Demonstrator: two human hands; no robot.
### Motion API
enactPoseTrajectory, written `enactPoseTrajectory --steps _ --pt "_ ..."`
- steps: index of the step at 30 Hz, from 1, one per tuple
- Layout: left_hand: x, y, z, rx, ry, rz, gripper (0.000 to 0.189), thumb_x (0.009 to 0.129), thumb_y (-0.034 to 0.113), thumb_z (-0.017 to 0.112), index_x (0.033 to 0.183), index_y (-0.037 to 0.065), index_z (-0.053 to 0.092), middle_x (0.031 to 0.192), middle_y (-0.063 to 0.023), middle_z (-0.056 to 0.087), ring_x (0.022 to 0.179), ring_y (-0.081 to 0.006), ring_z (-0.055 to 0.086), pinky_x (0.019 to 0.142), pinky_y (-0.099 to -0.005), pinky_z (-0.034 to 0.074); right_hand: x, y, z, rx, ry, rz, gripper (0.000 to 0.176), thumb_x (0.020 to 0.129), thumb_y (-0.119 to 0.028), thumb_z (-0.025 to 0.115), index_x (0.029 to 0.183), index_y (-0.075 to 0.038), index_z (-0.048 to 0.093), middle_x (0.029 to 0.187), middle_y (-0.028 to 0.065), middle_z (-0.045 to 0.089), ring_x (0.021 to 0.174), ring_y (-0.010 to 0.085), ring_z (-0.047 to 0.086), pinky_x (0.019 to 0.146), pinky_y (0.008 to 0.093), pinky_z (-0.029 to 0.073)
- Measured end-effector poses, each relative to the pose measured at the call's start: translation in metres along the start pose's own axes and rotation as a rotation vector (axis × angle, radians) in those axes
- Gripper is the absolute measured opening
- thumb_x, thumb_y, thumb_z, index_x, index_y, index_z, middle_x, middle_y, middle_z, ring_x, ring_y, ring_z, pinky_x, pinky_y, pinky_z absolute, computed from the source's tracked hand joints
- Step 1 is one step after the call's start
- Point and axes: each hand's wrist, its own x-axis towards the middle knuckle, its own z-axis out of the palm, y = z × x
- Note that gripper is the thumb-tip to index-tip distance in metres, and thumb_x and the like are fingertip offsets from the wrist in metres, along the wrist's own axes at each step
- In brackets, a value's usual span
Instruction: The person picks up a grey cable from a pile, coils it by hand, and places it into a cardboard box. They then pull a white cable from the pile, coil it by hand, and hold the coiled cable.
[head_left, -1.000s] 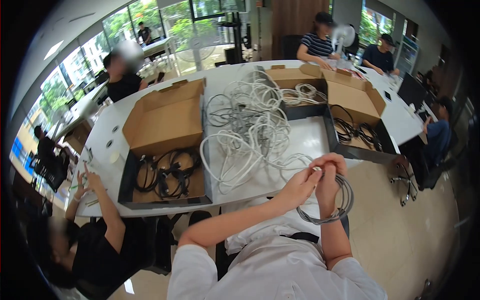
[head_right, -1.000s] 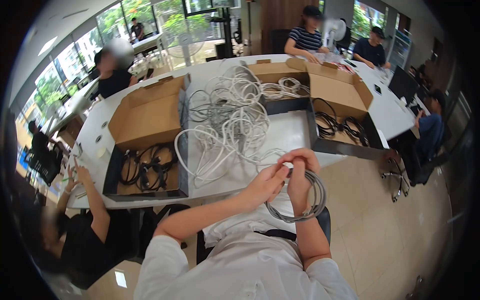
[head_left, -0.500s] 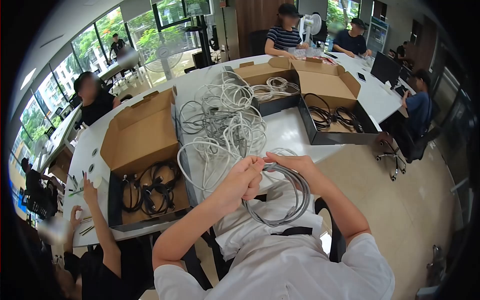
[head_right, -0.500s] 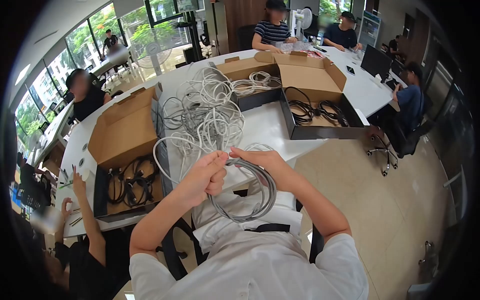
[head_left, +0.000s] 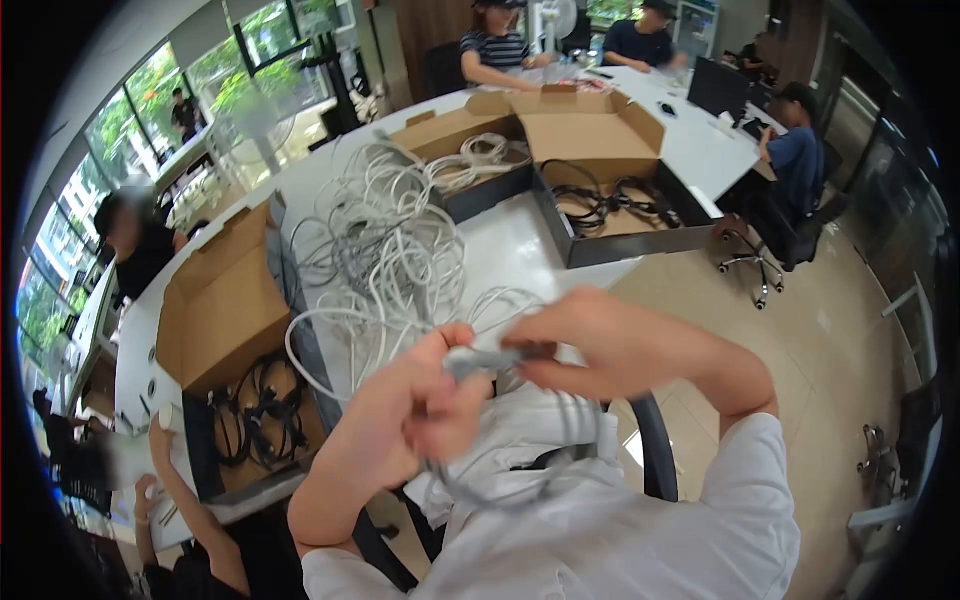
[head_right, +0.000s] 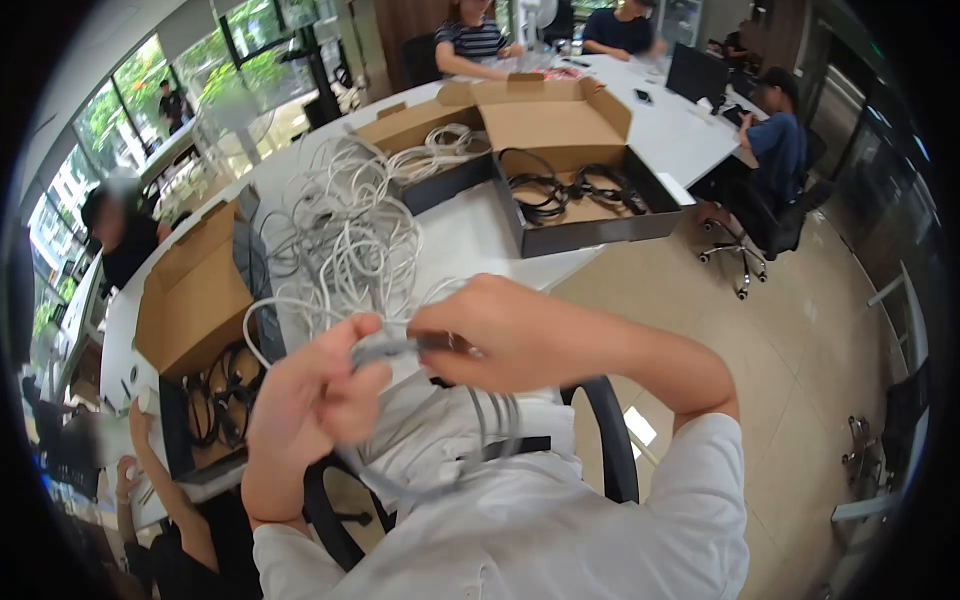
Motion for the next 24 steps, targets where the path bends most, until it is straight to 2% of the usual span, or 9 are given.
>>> enactPoseTrajectory --steps 4,8,10,12,13,16,19,23,24 --pt "-0.06 -0.036 0.026 0.089 -0.283 0.046 0.03 0.083 0.002 0.053 0.108 0.005 0.037 0.081 -0.0055 0.043 0.059 -0.0088 0.036 0.054 -0.0223 0.029 -0.041 -0.056 -0.018 -0.173 -0.061 -0.555 0.019 0.082 -0.014 0.067 0.088 0.004 0.067 0.067 0.0048 0.06 0.047 0.0142 0.053 0.04 0.0262 0.038" --pt "-0.077 -0.049 0.047 0.29 -0.506 0.06 0.025 0.09 0.002 0.046 0.107 0.0 0.029 0.098 -0.0105 0.04 0.081 -0.0112 0.045 0.072 -0.0246 0.038 -0.055 -0.099 -0.006 -0.138 0.189 -0.393 0.032 0.05 -0.02 0.063 0.074 0.002 0.063 0.06 0.0059 0.053 0.046 0.0158 0.048 0.048 0.025 0.045" --pt "-0.089 -0.024 0.073 0.322 -0.24 -0.168 0.024 0.089 0.003 0.047 0.103 0.001 0.027 0.091 -0.0079 0.038 0.079 -0.0078 0.041 0.07 -0.0222 0.036 -0.047 -0.094 -0.002 -0.173 0.316 -0.442 0.027 0.059 -0.019 0.063 0.077 0.0 0.064 0.059 0.0033 0.053 0.045 0.0147 0.049 0.037 0.0246 0.027" --pt "-0.079 -0.045 0.037 0.299 -0.491 0.162 0.038 0.083 -0.003 0.051 0.115 -0.004 0.03 0.095 -0.0173 0.048 0.075 -0.0183 0.053 0.069 -0.0281 0.043 -0.05 -0.082 -0.017 -0.118 0.024 -0.487 0.016 0.082 -0.013 0.066 0.086 0.003 0.067 0.065 0.0058 0.06 0.047 0.0139 0.054 0.041 0.025 0.039" --pt "-0.068 -0.032 0.04 0.628 -0.46 0.25 0.047 0.075 -0.008 0.057 0.113 -0.002 0.03 0.083 -0.0151 0.05 0.062 -0.017 0.053 0.058 -0.0258 0.043 -0.051 -0.077 -0.022 -0.142 -0.001 -0.458 0.016 0.081 -0.012 0.066 0.087 0.002 0.067 0.065 0.006 0.06 0.048 0.0144 0.054 0.043 0.0249 0.041" --pt "-0.047 -0.036 0.03 0.365 -0.379 0.237 0.056 0.082 0.004 0.056 0.126 0.006 0.021 0.094 -0.0192 0.054 0.07 -0.0207 0.056 0.067 -0.0309 0.045 -0.042 -0.06 -0.036 -0.178 -0.042 -0.351 0.015 0.081 -0.011 0.066 0.089 0.001 0.067 0.066 0.0067 0.06 0.051 0.0165 0.057 0.048 0.0246 0.045" --pt "-0.013 -0.024 0.021 0.495 -0.026 0.517 0.072 0.081 0.015 0.061 0.139 0.009 0.019 0.116 -0.0274 0.051 0.099 -0.0351 0.058 0.086 -0.0442 0.046 -0.017 -0.027 -0.056 -0.138 0.023 -0.163 0.014 0.081 -0.008 0.064 0.091 0.003 0.065 0.066 0.0071 0.06 0.055 0.0196 0.059 0.053 0.0266 0.048" --pt "0.029 0.005 -0.032 0.505 0.12 0.688 0.075 0.082 0.026 0.061 0.14 0.01 0.018 0.136 -0.0223 0.04 0.124 -0.0318 0.041 0.105 -0.0453 0.029 0.026 0.043 -0.097 0.099 0.168 0.275 0.017 0.087 -0.011 0.061 0.09 0.005 0.062 0.069 0.0033 0.062 0.061 0.0112 0.06 0.056 0.0246 0.047" --pt "0.04 0.007 -0.047 0.586 0.167 0.737 0.071 0.082 0.017 0.057 0.14 0.008 0.017 0.136 -0.0195 0.038 0.125 -0.03 0.039 0.105 -0.0441 0.027 0.039 0.066 -0.109 0.126 0.216 0.354 0.019 0.088 -0.013 0.061 0.089 0.006 0.062 0.07 0.0025 0.063 0.063 0.0092 0.059 0.056 0.0238 0.046"
